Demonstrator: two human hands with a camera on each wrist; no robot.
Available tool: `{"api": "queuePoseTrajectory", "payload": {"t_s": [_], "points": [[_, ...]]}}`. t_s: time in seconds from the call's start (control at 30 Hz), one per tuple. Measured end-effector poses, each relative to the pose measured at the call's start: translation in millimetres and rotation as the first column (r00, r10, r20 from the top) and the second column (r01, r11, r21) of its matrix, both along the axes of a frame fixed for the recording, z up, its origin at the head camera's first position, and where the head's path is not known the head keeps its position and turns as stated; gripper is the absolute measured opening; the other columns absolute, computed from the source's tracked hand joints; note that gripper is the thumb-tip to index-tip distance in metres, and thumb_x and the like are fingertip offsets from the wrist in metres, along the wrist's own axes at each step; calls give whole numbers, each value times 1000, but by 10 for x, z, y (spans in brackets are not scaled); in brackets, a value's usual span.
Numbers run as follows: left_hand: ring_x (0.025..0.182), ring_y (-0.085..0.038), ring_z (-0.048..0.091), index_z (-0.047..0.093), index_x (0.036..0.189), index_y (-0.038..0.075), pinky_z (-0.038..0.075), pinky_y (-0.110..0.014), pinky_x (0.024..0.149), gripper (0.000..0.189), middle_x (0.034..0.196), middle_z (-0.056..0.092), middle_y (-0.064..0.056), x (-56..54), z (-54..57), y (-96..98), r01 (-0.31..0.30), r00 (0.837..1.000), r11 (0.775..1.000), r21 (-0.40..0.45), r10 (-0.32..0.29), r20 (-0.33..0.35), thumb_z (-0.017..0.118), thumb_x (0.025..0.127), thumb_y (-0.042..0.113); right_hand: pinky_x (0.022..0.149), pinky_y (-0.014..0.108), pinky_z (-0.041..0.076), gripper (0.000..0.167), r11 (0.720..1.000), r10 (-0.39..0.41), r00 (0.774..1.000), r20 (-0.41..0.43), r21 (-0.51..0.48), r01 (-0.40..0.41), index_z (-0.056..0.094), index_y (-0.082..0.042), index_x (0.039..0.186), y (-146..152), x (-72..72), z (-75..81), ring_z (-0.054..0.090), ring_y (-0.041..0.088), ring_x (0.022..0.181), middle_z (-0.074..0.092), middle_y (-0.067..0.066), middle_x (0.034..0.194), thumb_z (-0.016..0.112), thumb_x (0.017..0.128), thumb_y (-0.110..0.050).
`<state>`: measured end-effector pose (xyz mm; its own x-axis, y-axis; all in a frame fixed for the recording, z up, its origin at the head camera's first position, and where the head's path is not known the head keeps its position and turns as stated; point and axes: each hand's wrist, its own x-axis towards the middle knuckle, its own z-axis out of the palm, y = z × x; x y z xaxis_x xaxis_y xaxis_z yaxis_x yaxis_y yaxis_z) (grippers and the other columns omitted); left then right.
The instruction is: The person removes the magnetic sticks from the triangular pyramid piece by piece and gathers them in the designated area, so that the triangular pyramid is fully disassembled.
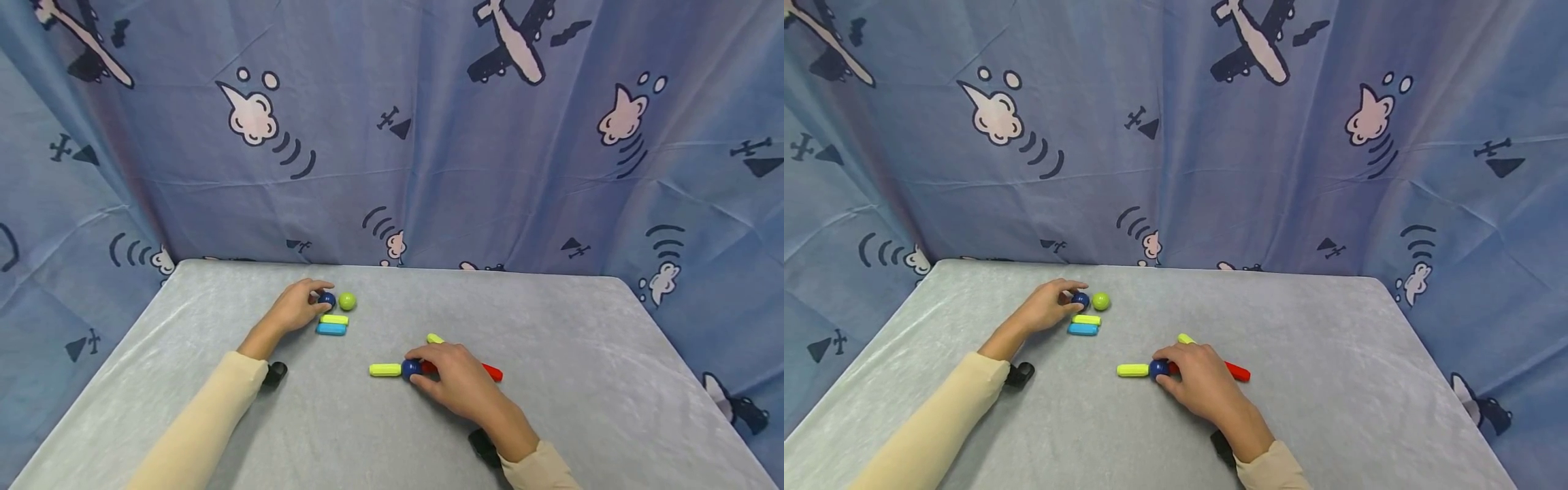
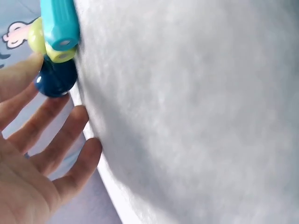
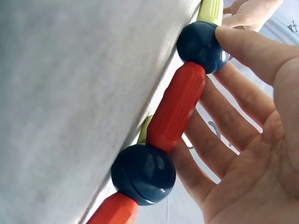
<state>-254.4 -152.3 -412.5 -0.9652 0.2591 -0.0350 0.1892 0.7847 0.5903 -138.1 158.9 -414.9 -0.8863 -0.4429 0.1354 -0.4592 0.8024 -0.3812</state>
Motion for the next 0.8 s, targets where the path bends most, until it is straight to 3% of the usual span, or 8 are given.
{"api": "queuePoseTrajectory", "payload": {"t_s": [0.17,0.33,0.4,0.5,0.63,0.73,0.8], "points": [[114,-34,60,56,140,11,49,-50,93,48,132,61,-18,175,70,-107,-35,999,999,12,36,-23,68,95,19,90,40,54,31,1000,4,1000,7,-2,-4,73,-23,112,-15,-3,-1,69,11,100,74,-9,109,82,82,-28],[112,-34,62,67,124,9,51,-50,89,32,124,65,-14,556,221,-59,-43,992,999,2,43,-115,69,94,17,91,39,54,32,1000,-27,999,37,-3,27,73,-24,112,-29,-5,20,68,11,100,74,-10,109,82,82,-26],[106,-29,64,71,116,10,52,-46,86,24,117,69,-9,715,259,51,2,991,1000,-5,-3,-135,70,93,17,91,40,54,32,1000,-25,999,39,2,25,73,-24,112,-36,-11,37,68,11,99,74,-10,109,82,82,-26],[98,-22,66,72,110,12,53,-39,82,20,109,72,-4,918,261,266,133,983,991,-21,-134,-129,72,91,18,90,39,54,31,1000,3,1000,18,14,-4,73,-24,112,-50,-11,50,68,10,98,74,-10,107,82,82,-28],[95,-17,66,72,113,15,53,-35,79,23,106,71,1,1115,167,514,282,952,959,-40,-285,-109,73,90,20,86,37,55,28,998,57,998,-3,19,-57,73,-24,110,-81,11,51,68,8,93,74,-11,103,81,83,-29],[96,-15,66,72,114,17,53,-35,80,25,106,69,3,1198,82,632,322,939,945,-61,-327,-108,74,90,21,86,36,55,28,997,76,997,8,11,-76,73,-24,110,-102,29,52,68,6,92,74,-11,102,80,84,-29],[97,-14,65,73,114,18,54,-34,80,24,106,68,4,1223,42,683,324,938,943,-75,-330,-106,74,90,21,87,38,54,28,997,81,997,18,7,-81,73,-23,111,-110,36,51,68,6,92,74,-11,102,80,84,-29]]}}
